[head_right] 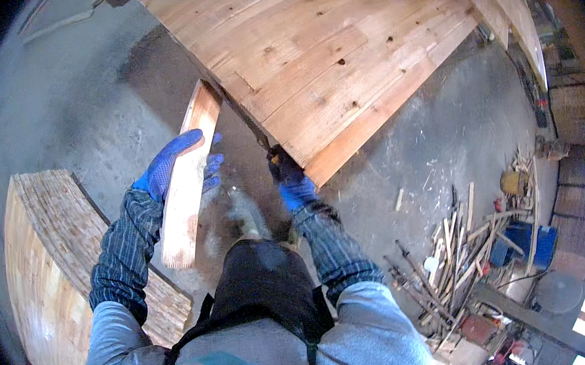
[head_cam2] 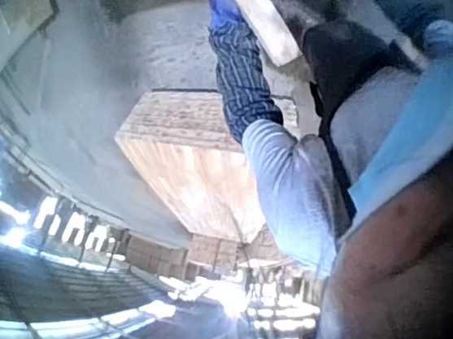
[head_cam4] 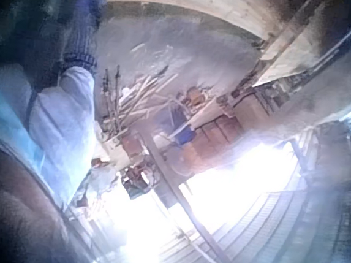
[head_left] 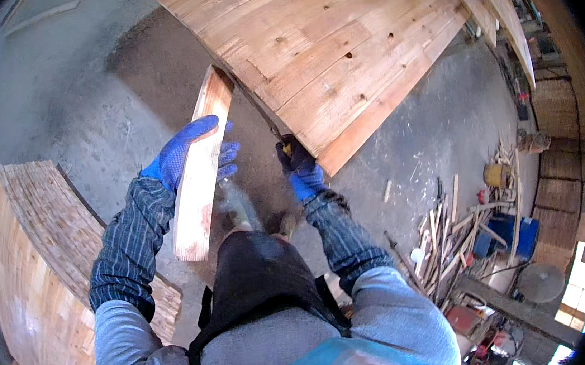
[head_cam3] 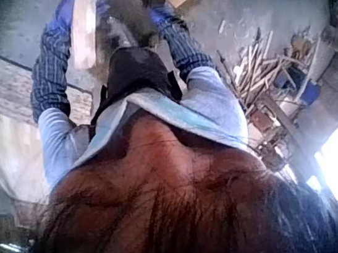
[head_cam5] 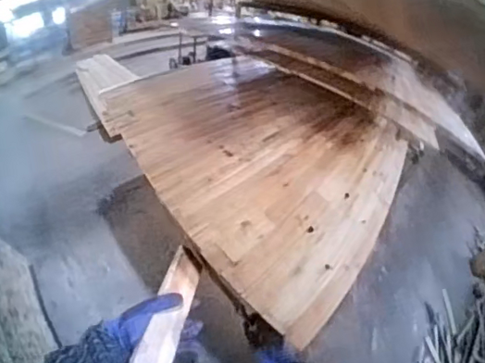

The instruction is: The person handles large wooden planks in a workshop, lifting and moving them between stacks. They also use a hand saw to cut a small piece of wood on the floor. The person wears blue gloves and a face mask throughout the task.

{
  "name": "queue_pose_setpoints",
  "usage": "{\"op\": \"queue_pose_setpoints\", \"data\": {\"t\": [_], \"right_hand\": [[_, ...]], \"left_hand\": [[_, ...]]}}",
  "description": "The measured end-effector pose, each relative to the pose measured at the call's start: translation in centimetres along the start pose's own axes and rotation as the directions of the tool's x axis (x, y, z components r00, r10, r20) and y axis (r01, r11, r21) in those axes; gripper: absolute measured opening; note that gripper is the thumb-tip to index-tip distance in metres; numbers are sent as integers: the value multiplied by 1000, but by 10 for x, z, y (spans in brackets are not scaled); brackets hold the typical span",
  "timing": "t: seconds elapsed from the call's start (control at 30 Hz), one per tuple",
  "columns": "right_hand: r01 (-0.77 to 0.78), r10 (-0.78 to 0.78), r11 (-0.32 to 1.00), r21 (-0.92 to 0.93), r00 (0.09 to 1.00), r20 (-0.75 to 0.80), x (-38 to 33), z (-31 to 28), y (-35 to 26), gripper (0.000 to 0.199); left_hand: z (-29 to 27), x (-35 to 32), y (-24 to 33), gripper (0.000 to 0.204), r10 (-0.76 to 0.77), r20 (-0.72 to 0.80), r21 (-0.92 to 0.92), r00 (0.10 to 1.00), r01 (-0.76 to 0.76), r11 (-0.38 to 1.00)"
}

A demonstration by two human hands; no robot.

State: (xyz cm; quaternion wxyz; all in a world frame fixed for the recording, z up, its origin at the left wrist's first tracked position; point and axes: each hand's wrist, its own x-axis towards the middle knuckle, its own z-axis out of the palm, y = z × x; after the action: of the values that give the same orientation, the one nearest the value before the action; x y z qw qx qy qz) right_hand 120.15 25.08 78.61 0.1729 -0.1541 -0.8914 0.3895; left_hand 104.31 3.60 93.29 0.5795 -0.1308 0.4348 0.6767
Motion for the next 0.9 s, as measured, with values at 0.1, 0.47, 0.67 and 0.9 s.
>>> {"op": "queue_pose_setpoints", "data": {"t": [0.1,0.47,0.67,0.9], "right_hand": [[-104,113,986,129,991,-67,-6,26,52,25],[-273,377,850,450,913,-158,40,53,41,37],[-464,464,882,74,885,18,-75,-31,118,41],[-747,761,508,-430,622,-182,-328,-236,58,34]], "left_hand": [[8,3,9,60,-5,-38,39,999,7,999],[15,15,-19,72,40,143,-159,989,-17,987],[-27,19,-20,71,91,-25,-67,996,-92,993],[-140,117,-89,39,-107,-219,-416,970,6,909]]}}
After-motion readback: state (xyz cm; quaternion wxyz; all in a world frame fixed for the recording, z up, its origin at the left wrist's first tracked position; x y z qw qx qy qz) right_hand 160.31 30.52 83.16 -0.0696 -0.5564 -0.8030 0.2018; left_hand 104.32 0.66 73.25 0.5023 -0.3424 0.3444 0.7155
